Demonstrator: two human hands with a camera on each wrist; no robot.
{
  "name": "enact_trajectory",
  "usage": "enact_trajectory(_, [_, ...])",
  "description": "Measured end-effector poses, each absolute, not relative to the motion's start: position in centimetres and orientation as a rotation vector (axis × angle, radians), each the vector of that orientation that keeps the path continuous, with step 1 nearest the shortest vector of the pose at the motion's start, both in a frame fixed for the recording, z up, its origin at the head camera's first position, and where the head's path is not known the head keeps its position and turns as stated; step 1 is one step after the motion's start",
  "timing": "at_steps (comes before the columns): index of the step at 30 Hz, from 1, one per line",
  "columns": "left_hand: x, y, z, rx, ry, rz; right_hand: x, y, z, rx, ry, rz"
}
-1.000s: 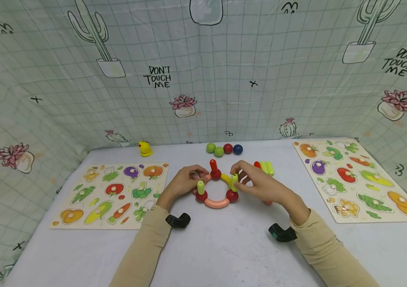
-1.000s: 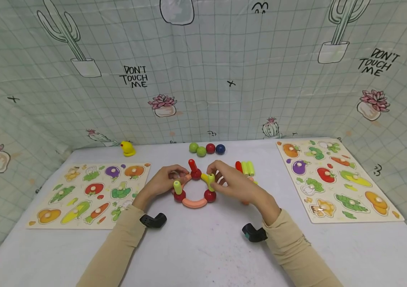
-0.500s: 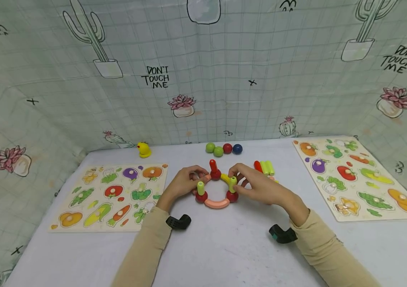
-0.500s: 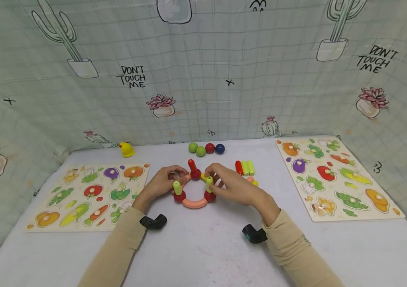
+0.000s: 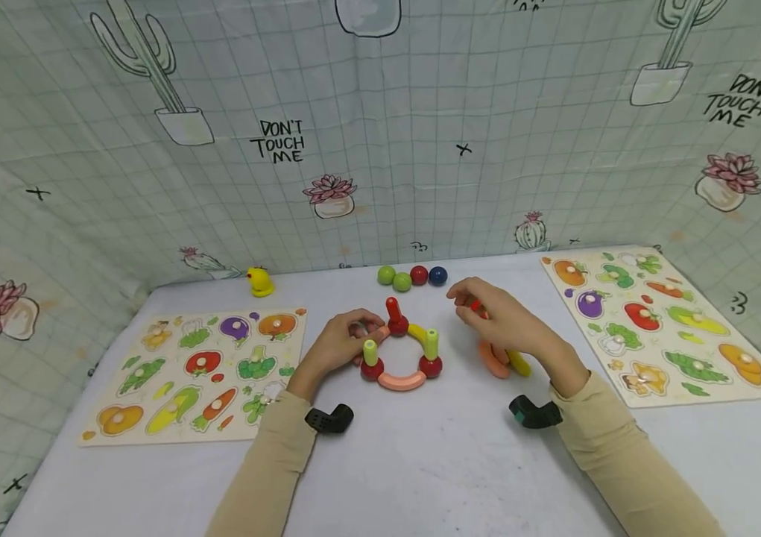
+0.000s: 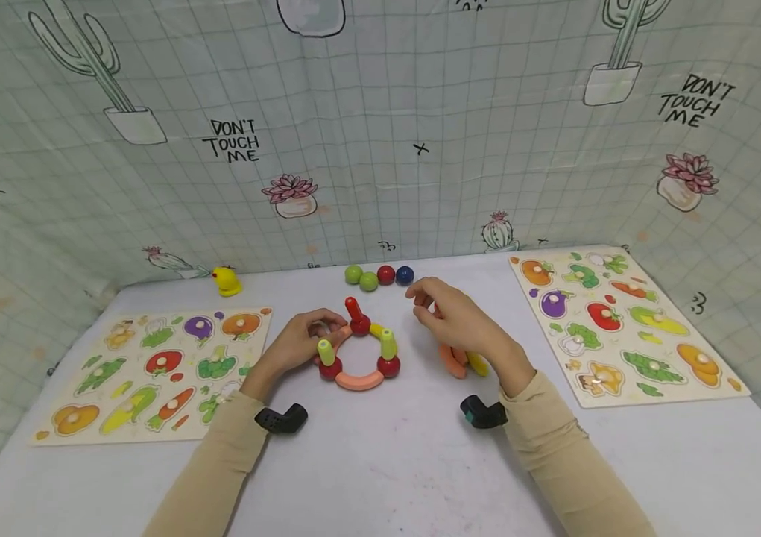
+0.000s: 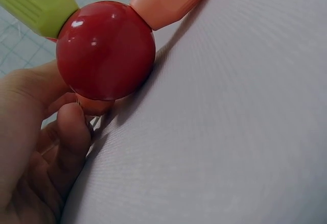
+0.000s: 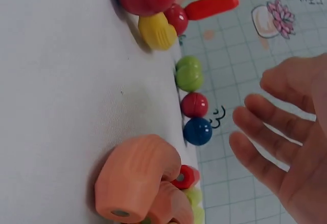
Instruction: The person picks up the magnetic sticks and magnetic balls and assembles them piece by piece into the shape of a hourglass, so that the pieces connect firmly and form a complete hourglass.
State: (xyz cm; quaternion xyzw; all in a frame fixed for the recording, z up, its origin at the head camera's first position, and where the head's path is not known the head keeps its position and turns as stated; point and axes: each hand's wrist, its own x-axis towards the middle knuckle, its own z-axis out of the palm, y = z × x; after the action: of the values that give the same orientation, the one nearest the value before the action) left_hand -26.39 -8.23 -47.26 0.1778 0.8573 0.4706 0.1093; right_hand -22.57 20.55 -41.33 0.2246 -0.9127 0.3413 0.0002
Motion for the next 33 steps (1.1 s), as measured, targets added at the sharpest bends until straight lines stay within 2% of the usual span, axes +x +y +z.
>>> enact_trajectory(11, [-26.6, -8.0, -47.3, 0.594, 2.527, 1.356, -25.0, 21.7, -42.4, 0.473, -2.907, 0.961])
enact_trajectory(22, [-26.6, -8.3, -47.4, 0.604, 2.554, 1.371, -29.6, 21.3, -41.5, 0.505, -3.106, 0.774])
enact_trajectory(33, [-26.3, -8.4, -47.5, 0.568, 2.535, 1.368, -32.3, 19.5, -42.0, 0.534, -3.225, 0.68])
